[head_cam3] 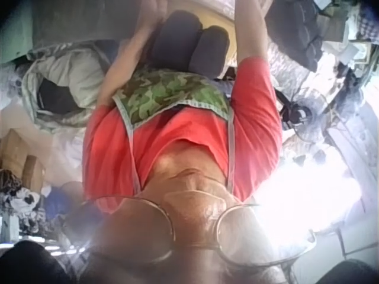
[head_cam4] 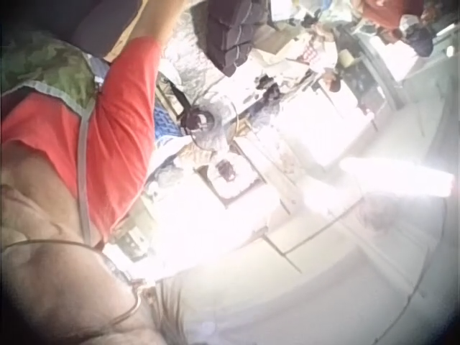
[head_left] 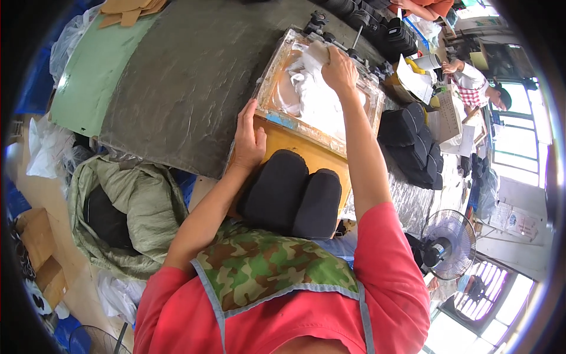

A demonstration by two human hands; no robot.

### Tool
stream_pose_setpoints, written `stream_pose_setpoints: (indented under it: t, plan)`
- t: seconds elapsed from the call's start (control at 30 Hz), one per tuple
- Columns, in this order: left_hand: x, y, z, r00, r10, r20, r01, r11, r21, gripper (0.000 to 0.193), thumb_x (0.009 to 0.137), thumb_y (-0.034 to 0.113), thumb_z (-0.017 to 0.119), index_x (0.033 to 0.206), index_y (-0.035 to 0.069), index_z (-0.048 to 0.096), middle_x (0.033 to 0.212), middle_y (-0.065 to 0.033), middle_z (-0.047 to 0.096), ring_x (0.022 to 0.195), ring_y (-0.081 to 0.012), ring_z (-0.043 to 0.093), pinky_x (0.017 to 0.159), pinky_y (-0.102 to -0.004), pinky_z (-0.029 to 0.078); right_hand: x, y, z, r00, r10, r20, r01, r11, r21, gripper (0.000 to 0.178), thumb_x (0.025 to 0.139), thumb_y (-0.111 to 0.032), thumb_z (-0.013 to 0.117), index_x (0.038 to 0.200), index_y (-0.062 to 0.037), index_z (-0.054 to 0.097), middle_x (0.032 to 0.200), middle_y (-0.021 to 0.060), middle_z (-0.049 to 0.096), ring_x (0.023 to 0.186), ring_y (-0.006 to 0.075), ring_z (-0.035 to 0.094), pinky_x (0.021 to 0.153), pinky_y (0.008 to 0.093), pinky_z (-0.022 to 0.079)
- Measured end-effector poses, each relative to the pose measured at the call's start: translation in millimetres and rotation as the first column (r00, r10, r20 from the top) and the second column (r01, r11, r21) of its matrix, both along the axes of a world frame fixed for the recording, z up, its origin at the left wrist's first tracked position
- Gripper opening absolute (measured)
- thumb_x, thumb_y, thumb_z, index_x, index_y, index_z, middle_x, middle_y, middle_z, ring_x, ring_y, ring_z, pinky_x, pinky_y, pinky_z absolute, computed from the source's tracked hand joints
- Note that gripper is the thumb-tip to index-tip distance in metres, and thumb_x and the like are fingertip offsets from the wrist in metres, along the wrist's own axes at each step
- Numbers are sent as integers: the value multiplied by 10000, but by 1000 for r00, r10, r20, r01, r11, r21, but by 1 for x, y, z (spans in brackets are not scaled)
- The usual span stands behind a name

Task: The worker applies adhesive or primer to shoe components using a screen applicator, checks production records, and packs components into bags.

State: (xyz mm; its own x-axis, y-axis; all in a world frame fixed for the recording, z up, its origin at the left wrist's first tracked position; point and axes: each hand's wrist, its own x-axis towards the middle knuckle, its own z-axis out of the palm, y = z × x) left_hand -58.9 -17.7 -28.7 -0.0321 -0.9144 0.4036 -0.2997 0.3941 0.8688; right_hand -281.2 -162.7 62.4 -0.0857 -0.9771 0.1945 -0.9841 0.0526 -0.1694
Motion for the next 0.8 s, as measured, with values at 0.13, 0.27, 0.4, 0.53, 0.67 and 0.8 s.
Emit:
stream_pose_setpoints:
  t: [0.13, 0.27, 0.4, 0.53, 0.67, 0.8]
  plan:
    - [1, 0, -5, 1000, 2, -4, -2, 1000, 11, 627, 770, -20, 439, 1389, -22, 335, 1391, -241, 388, 1286, -383, 394, 1091, -411, 325, -9, 5, 5, 938, 322, 128, -331, 942, 58, 346, 754, 10, 552, 1027, -168, 667, 993, 40, 673, 1013, 304, 591, 906, 429, 427]
    - [4, 0, -5, 1000, 27, 7, -28, 999, 29, 621, 776, -25, 441, 1389, -17, 343, 1399, -226, 395, 1294, -368, 394, 1099, -409, 315, -31, 41, 22, 767, 640, 38, -642, 764, 65, 320, 692, 91, 580, 852, -159, 700, 912, -13, 676, 996, 236, 572, 971, 377, 353]
    - [0, 1, -1, 1000, 12, 4, -12, 999, 43, 621, 785, -36, 450, 1395, -12, 339, 1403, -209, 399, 1306, -351, 385, 1112, -403, 296, -87, 53, 44, 787, 609, -103, -595, 792, 137, 277, 670, 86, 592, 795, -141, 689, 833, -10, 667, 977, 234, 577, 951, 385, 362]
    - [-1, 1, -3, 1000, 15, 24, -17, 998, 63, 630, 777, -39, 447, 1395, -5, 331, 1395, -220, 392, 1302, -365, 380, 1111, -412, 299, -109, 64, 36, 890, 454, 33, -454, 891, -17, 240, 665, 78, 604, 766, -125, 682, 805, 2, 662, 952, 234, 584, 910, 380, 397]
    - [0, 0, -7, 999, 27, 38, -28, 999, 40, 642, 763, -40, 440, 1394, 2, 330, 1392, -230, 390, 1299, -380, 380, 1109, -418, 307, -107, 73, 28, 895, 446, 25, -446, 895, 6, 301, 661, 94, 606, 835, -132, 704, 820, 17, 676, 897, 239, 597, 864, 397, 446]
    - [-1, 1, -7, 999, 12, 49, -14, 1000, 27, 614, 798, -25, 431, 1402, -9, 323, 1392, -222, 387, 1303, -357, 381, 1113, -420, 300, -126, 64, 27, 973, 226, -37, -228, 971, -72, 301, 716, 28, 583, 921, -150, 712, 899, 26, 692, 899, 255, 599, 885, 385, 443]
